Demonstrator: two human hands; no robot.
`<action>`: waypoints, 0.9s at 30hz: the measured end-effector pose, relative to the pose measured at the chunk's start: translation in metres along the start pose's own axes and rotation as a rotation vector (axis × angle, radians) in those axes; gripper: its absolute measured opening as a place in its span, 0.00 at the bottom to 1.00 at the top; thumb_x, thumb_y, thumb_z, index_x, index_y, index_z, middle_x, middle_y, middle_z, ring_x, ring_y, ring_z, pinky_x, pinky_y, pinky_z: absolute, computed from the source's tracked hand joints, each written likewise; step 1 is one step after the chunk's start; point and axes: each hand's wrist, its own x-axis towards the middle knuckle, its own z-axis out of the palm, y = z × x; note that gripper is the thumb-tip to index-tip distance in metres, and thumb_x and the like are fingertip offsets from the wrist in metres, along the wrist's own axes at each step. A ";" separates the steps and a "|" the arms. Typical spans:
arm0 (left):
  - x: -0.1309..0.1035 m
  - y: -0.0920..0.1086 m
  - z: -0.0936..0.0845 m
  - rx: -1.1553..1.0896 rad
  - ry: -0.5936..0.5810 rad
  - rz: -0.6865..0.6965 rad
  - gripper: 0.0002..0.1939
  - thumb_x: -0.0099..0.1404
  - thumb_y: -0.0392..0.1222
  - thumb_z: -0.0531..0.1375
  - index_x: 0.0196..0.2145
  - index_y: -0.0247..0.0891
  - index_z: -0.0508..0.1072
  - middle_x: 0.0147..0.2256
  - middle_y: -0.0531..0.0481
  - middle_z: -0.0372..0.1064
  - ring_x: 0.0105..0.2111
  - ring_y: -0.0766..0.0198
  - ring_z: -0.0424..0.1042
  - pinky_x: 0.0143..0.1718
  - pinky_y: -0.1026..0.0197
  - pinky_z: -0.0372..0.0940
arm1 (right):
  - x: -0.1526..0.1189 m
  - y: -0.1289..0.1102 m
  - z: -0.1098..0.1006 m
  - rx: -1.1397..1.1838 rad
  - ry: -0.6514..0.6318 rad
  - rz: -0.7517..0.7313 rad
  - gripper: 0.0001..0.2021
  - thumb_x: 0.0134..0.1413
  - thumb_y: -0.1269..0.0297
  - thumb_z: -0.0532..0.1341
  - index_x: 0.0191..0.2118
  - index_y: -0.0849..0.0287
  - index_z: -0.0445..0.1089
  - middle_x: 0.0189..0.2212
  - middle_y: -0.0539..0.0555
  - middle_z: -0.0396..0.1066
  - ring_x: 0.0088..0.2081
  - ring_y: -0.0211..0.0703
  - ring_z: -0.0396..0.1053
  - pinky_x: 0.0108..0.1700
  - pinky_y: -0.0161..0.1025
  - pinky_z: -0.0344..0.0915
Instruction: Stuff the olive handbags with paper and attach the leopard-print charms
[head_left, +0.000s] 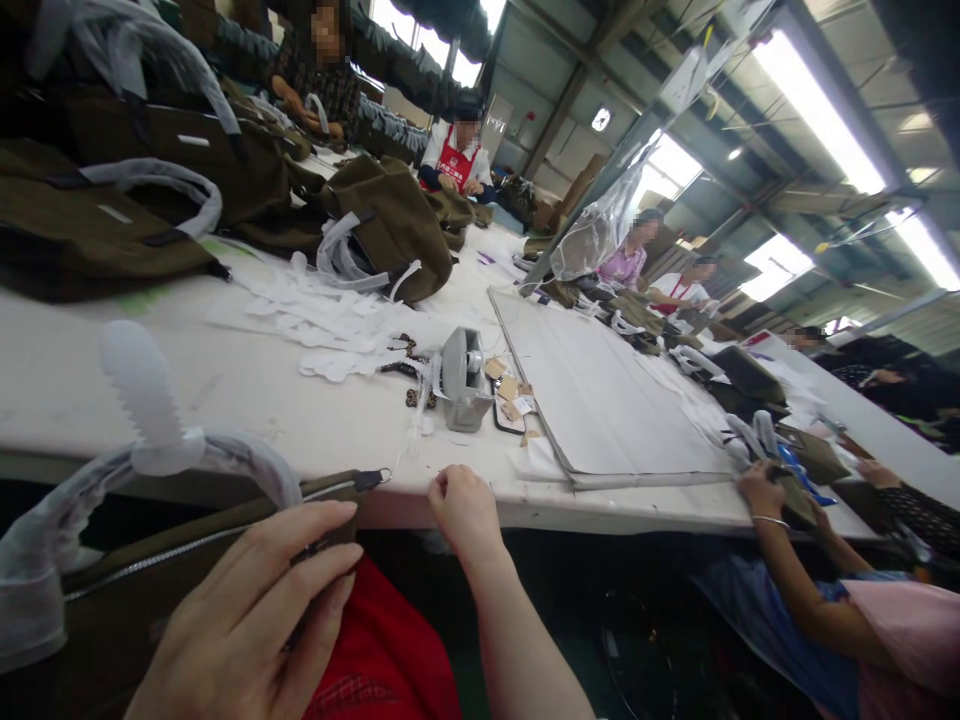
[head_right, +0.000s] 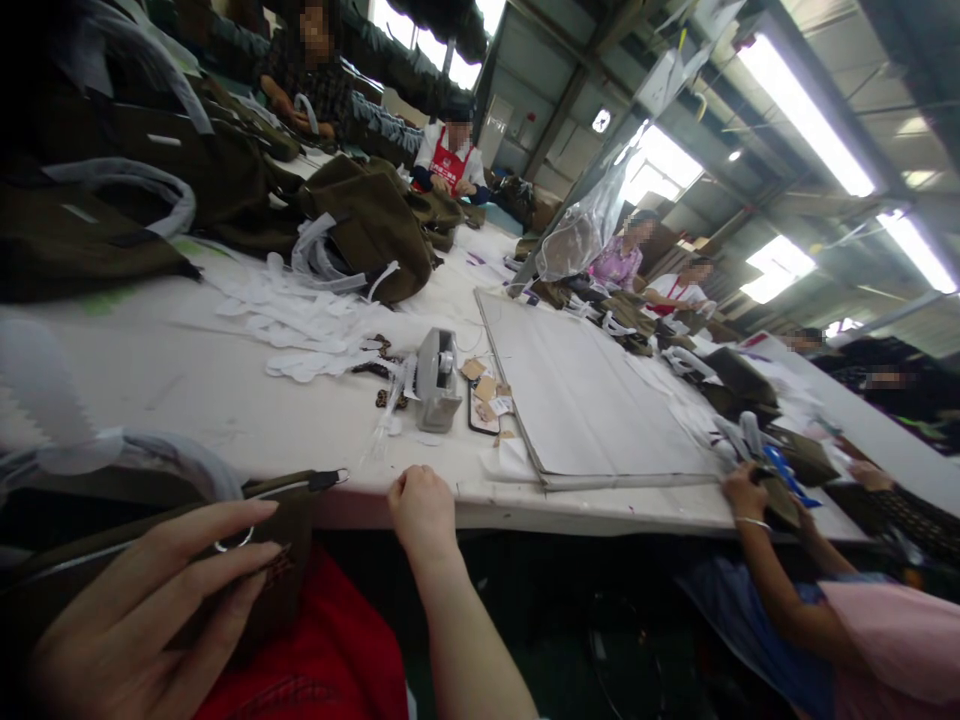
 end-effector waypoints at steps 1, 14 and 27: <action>0.002 0.002 0.003 -0.007 -0.028 0.016 0.15 0.64 0.28 0.60 0.46 0.39 0.73 0.54 0.45 0.67 0.53 0.58 0.68 0.58 0.58 0.61 | -0.002 0.002 -0.001 -0.009 -0.009 -0.002 0.08 0.60 0.68 0.56 0.36 0.60 0.74 0.35 0.58 0.75 0.38 0.49 0.73 0.40 0.41 0.62; 0.003 0.005 0.017 -0.071 -0.136 -0.016 0.10 0.67 0.31 0.58 0.45 0.39 0.71 0.52 0.46 0.66 0.53 0.64 0.66 0.58 0.64 0.59 | -0.004 0.000 -0.001 0.036 0.019 -0.041 0.08 0.61 0.66 0.56 0.39 0.60 0.73 0.37 0.58 0.75 0.39 0.49 0.73 0.41 0.40 0.63; -0.011 0.007 0.068 -0.768 -0.620 -0.929 0.19 0.69 0.54 0.51 0.45 0.38 0.72 0.46 0.42 0.74 0.47 0.55 0.75 0.48 0.54 0.71 | -0.024 0.022 -0.003 0.345 -0.088 -0.076 0.06 0.57 0.68 0.60 0.31 0.58 0.73 0.28 0.52 0.75 0.31 0.41 0.70 0.36 0.35 0.61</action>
